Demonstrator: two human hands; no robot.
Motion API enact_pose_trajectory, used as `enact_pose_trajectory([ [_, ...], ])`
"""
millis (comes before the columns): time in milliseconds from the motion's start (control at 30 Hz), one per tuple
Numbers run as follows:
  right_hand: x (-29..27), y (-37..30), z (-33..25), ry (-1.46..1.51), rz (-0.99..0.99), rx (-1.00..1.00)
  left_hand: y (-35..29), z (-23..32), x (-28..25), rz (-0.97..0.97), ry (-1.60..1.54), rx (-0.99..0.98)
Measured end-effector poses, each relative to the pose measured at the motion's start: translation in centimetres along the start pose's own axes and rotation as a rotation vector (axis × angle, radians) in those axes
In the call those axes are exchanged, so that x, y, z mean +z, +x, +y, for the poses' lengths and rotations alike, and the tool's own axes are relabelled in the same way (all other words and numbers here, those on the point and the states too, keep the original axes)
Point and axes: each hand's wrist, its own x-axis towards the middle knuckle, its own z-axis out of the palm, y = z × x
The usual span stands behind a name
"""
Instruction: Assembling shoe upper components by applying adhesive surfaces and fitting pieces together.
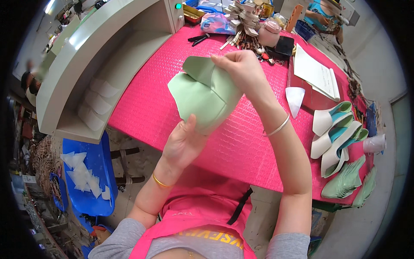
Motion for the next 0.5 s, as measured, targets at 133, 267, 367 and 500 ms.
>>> enact_pose_trajectory([
  [133, 0.3, 0.9, 0.5, -0.112, 0.045, -0.011, -0.3, 0.0, 0.4, 0.119, -0.095, 0.005],
  [267, 0.3, 1.4, 0.2, -0.185, 0.031, -0.004, -0.7, -0.1, 1.1, 0.185, -0.076, 0.039],
  [367, 0.5, 1.7, 0.8, -0.188, 0.017, -0.01, -0.7, -0.2, 1.1, 0.216, -0.095, 0.057],
  [500, 0.5, 1.2, 0.5, -0.191, -0.022, -0.021, -1.3, -0.2, 1.3, 0.211, -0.025, 0.064],
])
